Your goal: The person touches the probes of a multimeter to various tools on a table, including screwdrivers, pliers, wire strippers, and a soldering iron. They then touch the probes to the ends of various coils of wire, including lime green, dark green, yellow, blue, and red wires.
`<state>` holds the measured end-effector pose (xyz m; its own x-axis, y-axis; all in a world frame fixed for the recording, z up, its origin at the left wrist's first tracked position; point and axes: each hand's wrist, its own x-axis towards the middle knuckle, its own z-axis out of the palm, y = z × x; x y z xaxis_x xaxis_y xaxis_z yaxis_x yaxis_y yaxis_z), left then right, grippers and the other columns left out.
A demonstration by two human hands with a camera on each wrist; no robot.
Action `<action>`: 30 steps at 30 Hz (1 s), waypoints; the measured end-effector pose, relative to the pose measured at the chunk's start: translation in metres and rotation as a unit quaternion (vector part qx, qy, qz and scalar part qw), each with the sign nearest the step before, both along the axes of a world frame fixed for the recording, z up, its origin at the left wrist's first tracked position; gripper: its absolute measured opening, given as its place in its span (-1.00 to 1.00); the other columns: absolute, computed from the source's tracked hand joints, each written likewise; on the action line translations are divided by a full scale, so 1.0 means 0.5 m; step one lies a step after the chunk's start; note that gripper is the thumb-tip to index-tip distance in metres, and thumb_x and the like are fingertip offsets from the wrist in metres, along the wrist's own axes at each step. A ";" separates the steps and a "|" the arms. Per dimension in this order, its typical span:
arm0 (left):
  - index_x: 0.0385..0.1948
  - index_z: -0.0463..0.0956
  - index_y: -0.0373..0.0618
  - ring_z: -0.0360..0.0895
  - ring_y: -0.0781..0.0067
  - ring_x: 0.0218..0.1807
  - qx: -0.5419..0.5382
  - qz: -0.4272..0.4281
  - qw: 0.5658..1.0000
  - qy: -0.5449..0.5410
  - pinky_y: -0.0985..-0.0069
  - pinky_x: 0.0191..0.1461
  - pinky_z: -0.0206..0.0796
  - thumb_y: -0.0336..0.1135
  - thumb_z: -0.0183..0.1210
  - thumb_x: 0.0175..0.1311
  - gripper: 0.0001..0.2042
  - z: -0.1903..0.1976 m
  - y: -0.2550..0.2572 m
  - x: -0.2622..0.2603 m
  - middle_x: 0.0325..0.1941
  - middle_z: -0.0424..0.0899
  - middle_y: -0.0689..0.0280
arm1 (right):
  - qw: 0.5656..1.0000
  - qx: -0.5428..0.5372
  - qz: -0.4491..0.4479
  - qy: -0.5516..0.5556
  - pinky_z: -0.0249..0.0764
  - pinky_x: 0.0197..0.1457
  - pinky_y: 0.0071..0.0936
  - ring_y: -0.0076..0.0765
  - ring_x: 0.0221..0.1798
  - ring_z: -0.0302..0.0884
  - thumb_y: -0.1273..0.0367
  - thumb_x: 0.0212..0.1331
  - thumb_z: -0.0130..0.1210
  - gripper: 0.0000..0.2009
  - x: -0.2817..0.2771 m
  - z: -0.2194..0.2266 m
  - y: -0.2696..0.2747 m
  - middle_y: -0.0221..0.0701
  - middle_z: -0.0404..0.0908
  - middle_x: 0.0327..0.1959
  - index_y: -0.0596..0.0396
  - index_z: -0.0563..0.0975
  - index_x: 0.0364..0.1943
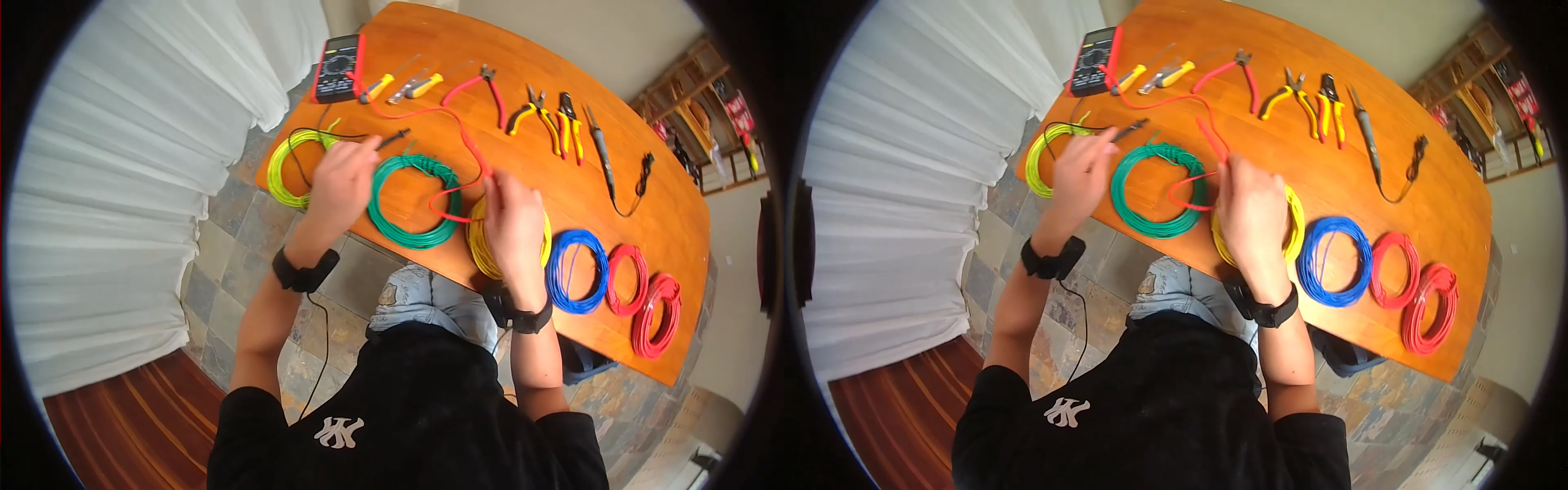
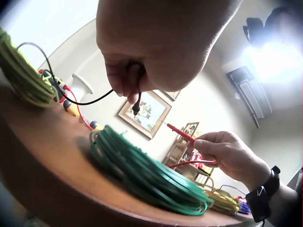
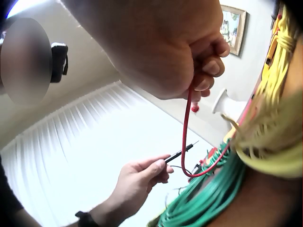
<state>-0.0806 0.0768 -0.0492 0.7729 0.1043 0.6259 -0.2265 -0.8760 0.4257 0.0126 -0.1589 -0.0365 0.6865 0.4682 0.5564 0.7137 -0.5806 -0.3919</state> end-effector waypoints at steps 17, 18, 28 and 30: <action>-0.10 0.54 -0.38 0.50 0.21 -0.32 -0.036 -0.090 0.995 0.008 0.39 -0.24 0.34 -0.63 0.13 0.17 -0.75 -0.019 -0.221 -0.077 -0.36 0.63 0.15 | 0.977 -0.151 0.003 -0.153 0.26 -0.08 -0.31 -0.30 -0.24 0.42 0.40 0.01 0.27 -0.84 0.033 0.033 -0.298 -0.47 0.48 -0.47 -0.02 0.62 -0.28; -0.10 0.54 -0.38 0.50 0.21 -0.32 -0.036 -0.086 0.996 0.010 0.39 -0.24 0.34 -0.63 0.13 0.17 -0.75 -0.025 -0.221 -0.081 -0.36 0.63 0.15 | 0.977 -0.150 0.006 -0.152 0.26 -0.08 -0.31 -0.30 -0.24 0.42 0.40 0.01 0.27 -0.84 0.037 0.026 -0.298 -0.47 0.48 -0.47 -0.02 0.62 -0.28; -0.12 0.55 -0.37 0.49 0.19 -0.33 -0.068 -0.044 0.997 0.016 0.37 -0.23 0.34 -0.61 0.13 0.17 -0.77 -0.037 -0.219 -0.087 -0.37 0.60 0.16 | 0.976 -0.184 0.017 -0.114 0.24 -0.15 -0.33 -0.27 -0.30 0.39 0.37 0.09 0.20 -0.89 0.056 0.014 -0.285 -0.42 0.44 -0.52 0.02 0.62 -0.30; -0.14 0.54 -0.37 0.48 0.15 -0.32 -0.072 -0.040 0.996 0.024 0.33 -0.23 0.35 -0.61 0.14 0.15 -0.77 -0.036 -0.214 -0.088 -0.37 0.58 0.14 | 0.976 -0.189 0.016 -0.110 0.24 -0.15 -0.33 -0.27 -0.31 0.39 0.37 0.10 0.19 -0.90 0.053 0.013 -0.284 -0.42 0.44 -0.52 0.02 0.62 -0.31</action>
